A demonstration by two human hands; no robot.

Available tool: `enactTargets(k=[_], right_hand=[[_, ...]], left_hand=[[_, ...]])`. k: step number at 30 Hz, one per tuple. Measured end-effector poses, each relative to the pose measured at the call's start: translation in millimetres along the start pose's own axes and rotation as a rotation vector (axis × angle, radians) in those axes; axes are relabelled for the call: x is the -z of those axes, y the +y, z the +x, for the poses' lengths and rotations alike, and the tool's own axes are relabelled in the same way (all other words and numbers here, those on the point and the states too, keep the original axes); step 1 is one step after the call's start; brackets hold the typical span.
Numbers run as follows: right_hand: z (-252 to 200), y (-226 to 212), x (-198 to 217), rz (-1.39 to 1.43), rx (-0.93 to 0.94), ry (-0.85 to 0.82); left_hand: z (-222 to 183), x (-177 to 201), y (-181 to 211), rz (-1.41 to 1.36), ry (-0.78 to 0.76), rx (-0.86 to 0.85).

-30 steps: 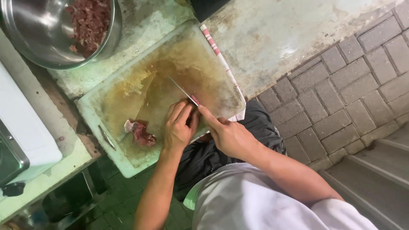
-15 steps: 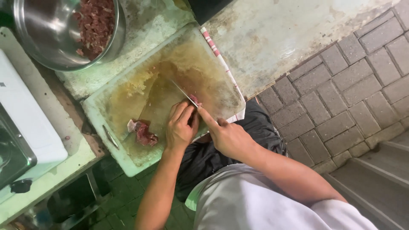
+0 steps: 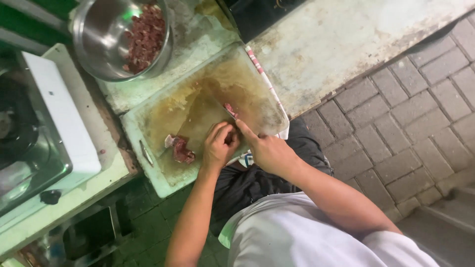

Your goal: Cutting raw meat into small pieces on a wooden cutting board using a knife

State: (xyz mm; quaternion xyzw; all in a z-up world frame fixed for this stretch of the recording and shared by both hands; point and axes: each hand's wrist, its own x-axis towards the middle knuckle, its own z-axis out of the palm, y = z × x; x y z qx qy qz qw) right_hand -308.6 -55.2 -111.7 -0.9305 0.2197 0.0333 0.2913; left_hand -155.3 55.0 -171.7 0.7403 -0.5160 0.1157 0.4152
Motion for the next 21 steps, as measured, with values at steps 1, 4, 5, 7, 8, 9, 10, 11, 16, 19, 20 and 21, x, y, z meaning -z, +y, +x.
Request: enactTargets(k=[1, 4, 5, 7, 8, 9, 10, 11, 16, 19, 20, 21], right_hand=[[13.7, -2.0, -1.3, 0.015, 0.02, 0.012], [24.6, 3.6, 14.4, 0.164, -0.019, -0.024], [20.1, 2.1, 26.2, 0.152, 0.009, -0.01], [4.3, 2.9, 44.6, 0.393, -0.014, 0.03], [1.7, 13.4, 39.5, 0.381, 0.002, 0.012], [0.1, 24.8, 34.3, 0.621, 0.029, 0.027], [0.4, 37.1, 31.5, 0.861, 0.053, 0.046], [-3.8, 38.8, 37.9, 0.849, 0.066, 0.031], [-33.3, 46.8, 49.5, 0.889, 0.029, 0.187], [-47.1, 50.9, 44.1, 0.922, 0.006, 0.18], [-50.0, 51.9, 44.0, 0.914, 0.012, 0.182], [-52.6, 53.0, 44.0, 0.892, -0.008, 0.16]], left_hand=[[-1.6, 3.7, 0.2, -0.011, 0.026, 0.038], [3.4, 36.3, -4.7, 0.047, 0.141, 0.134], [10.7, 48.0, -9.1, 0.06, 0.169, 0.123], [10.0, 69.0, -11.8, 0.051, -0.045, 0.428], [8.3, 71.7, -14.1, 0.056, -0.027, 0.447], [6.5, 73.7, -17.1, 0.15, -0.164, 0.463], [8.5, 74.5, -21.2, 0.241, -0.301, 0.472], [14.4, 71.0, -12.8, 0.242, -0.283, 0.486], [53.4, 47.2, 10.9, 0.373, -0.306, 0.088], [67.9, 30.0, 6.7, 0.359, -0.626, -0.06], [68.1, 20.5, -5.1, 0.358, -0.616, -0.061], [68.8, 10.7, -17.0, 0.36, -0.635, -0.086]])
